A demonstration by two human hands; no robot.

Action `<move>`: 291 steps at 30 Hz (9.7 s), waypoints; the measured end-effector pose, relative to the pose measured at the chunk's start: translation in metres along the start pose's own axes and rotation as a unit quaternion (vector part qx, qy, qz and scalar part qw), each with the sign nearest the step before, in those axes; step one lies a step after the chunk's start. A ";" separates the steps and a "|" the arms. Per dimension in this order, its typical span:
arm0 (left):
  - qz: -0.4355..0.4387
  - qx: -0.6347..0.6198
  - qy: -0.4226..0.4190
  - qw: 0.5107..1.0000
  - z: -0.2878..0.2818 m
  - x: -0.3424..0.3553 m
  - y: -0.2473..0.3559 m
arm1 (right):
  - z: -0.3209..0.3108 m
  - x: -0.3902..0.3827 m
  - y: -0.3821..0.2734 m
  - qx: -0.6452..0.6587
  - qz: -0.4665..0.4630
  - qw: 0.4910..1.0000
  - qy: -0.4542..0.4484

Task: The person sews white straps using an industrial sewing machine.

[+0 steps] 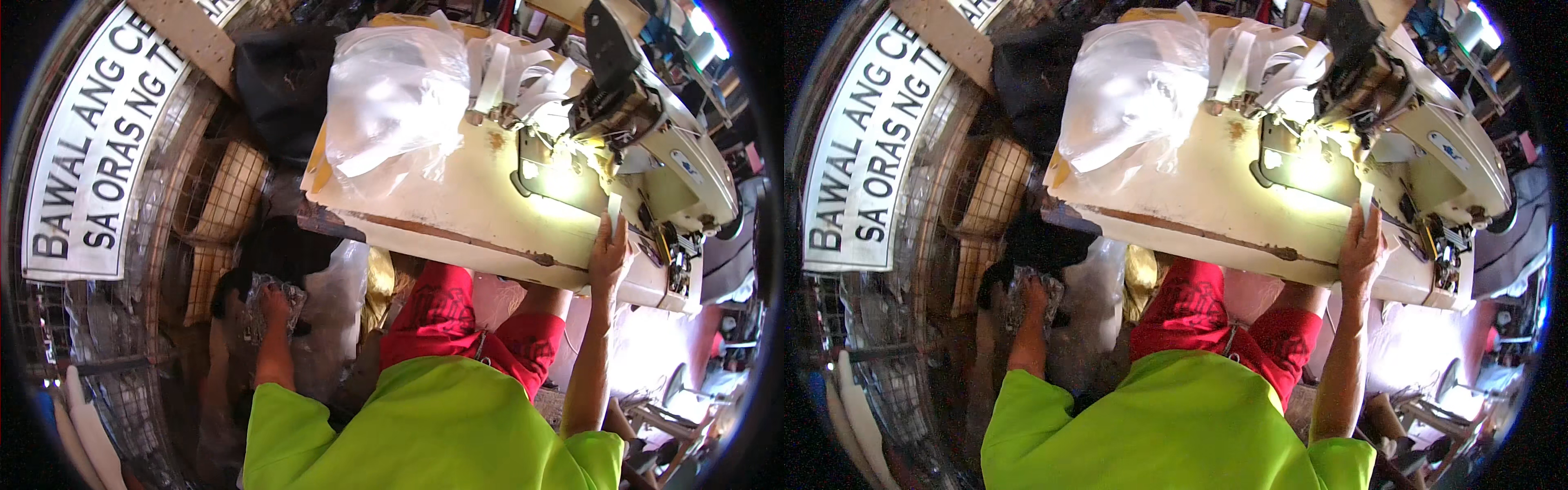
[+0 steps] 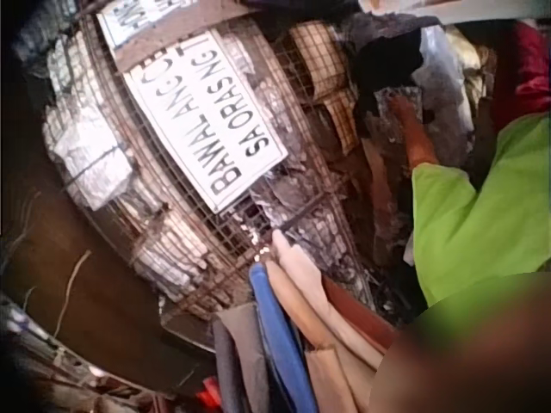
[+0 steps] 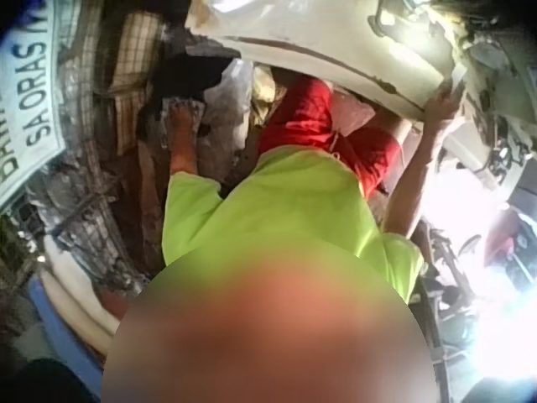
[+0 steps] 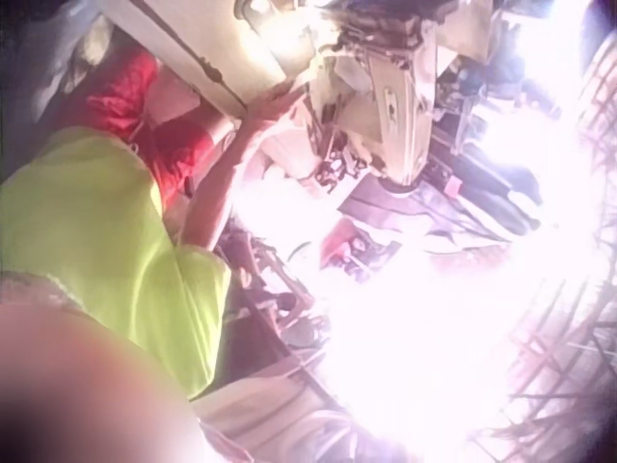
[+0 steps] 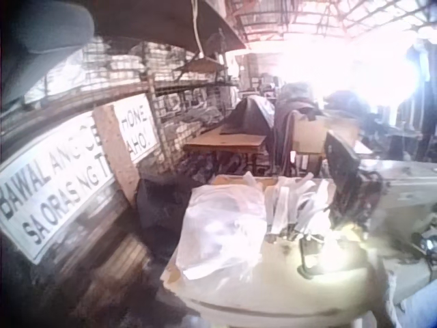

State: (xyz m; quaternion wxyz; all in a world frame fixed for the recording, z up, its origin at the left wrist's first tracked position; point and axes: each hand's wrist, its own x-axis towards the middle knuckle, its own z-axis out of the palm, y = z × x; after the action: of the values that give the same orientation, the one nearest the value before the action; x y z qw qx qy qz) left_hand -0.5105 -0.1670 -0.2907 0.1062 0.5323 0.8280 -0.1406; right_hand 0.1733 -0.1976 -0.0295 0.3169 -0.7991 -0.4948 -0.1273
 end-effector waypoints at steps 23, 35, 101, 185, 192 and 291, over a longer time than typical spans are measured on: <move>0.165 -0.229 0.238 0.929 -0.131 -0.061 0.058 | -0.014 0.002 -0.010 0.085 0.006 0.996 0.034; 0.583 -0.249 0.193 0.749 -0.320 -0.148 0.318 | -0.015 -0.001 -0.007 0.101 0.009 0.994 0.033; 0.508 -0.541 -0.249 0.622 -0.313 -0.167 0.499 | 0.018 0.037 -0.052 0.141 -0.012 0.982 -0.124; 0.703 -0.454 0.113 0.536 -0.311 -0.207 0.493 | 0.022 0.034 -0.045 0.228 -0.083 0.970 -0.015; 0.704 -0.428 0.104 0.558 -0.306 -0.211 0.492 | 0.025 0.034 -0.046 0.203 -0.059 0.977 -0.026; 0.652 -0.460 -0.334 0.502 -0.303 -0.181 0.514 | 0.007 0.055 -0.031 0.513 0.188 0.793 -0.271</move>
State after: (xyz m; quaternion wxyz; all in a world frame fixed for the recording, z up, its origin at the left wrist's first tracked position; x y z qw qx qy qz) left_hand 0.0246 -0.0133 -0.0091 0.6665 0.7111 0.0974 0.2015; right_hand 0.1716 -0.1442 0.0053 0.5512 -0.5983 -0.3929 0.4288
